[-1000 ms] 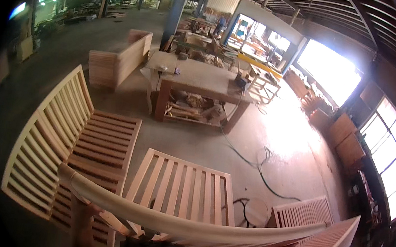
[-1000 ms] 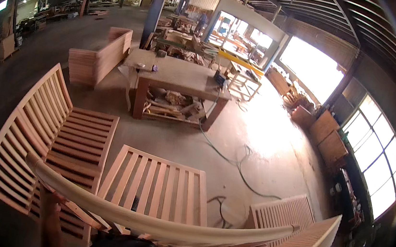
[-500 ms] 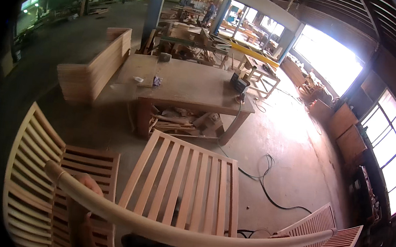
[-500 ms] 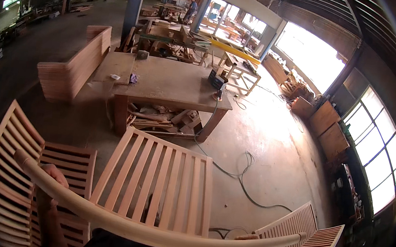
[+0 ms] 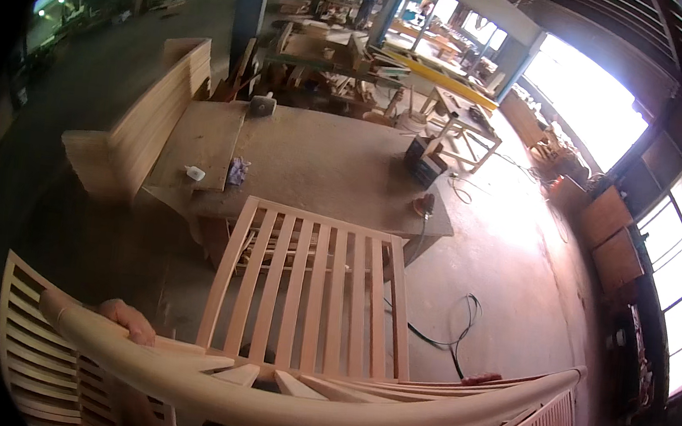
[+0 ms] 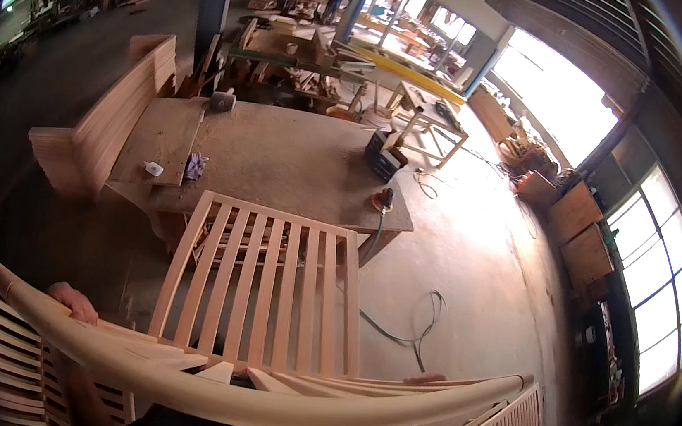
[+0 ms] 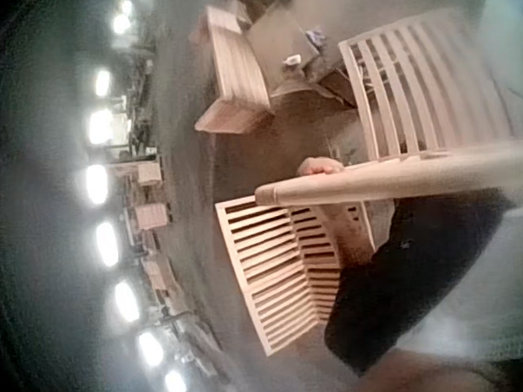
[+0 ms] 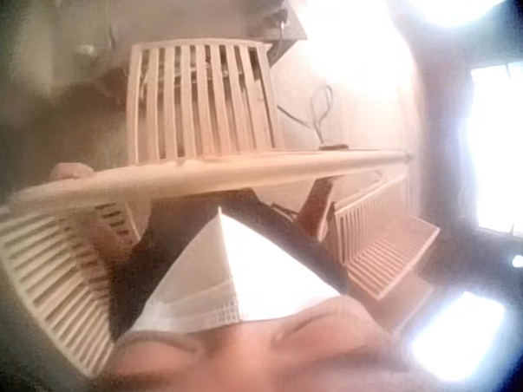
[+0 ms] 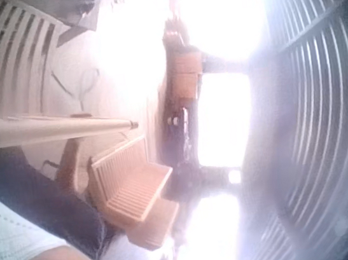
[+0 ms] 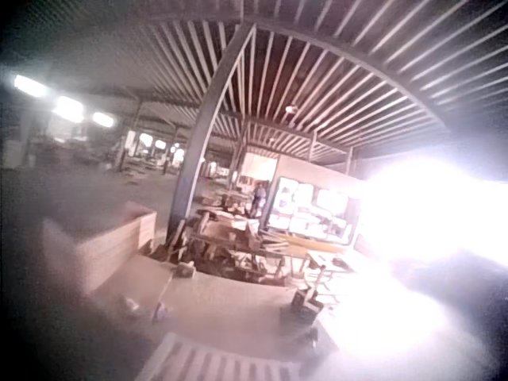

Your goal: The person sands a wooden chair frame using a handheld orbital sander, focusing on edges and slats. They reposition the chair multiple times to access different sides and apply a liquid from a squeeze bottle to the wood before continuing to sand.

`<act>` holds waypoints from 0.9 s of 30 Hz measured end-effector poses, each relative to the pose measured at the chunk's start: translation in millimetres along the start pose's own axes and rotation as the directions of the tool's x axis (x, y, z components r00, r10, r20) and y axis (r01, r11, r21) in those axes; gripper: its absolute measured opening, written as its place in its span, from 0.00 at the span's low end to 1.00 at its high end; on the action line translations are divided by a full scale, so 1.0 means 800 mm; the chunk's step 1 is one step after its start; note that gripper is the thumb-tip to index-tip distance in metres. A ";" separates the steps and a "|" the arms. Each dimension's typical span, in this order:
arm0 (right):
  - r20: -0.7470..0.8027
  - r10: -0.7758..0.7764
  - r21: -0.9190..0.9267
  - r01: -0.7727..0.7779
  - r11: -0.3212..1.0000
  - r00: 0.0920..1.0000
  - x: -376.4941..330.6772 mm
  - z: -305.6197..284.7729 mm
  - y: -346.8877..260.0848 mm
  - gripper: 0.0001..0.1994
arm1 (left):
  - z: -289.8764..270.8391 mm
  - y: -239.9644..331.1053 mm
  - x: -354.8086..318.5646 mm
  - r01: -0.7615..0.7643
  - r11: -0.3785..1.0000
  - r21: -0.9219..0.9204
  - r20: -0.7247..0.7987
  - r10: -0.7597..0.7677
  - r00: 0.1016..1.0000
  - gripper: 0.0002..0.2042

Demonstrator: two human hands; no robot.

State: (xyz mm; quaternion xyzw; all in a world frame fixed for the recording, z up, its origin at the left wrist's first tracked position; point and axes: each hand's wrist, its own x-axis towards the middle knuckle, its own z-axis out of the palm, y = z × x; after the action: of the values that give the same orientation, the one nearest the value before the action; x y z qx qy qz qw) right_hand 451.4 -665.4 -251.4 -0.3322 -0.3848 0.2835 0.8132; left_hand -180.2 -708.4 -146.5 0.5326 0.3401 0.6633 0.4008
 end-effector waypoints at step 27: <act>-0.445 0.010 -0.277 -0.149 0.949 0.895 0.439 0.307 0.504 0.36 | -0.060 -0.392 0.591 -0.061 0.802 0.594 -0.008 0.081 0.997 0.36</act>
State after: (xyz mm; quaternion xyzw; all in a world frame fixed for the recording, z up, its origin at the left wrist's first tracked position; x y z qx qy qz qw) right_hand 359.5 -85.1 -284.7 -0.5239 -0.2167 0.1723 0.8055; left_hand -226.4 -146.1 -226.3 0.6325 0.5165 0.5472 0.1837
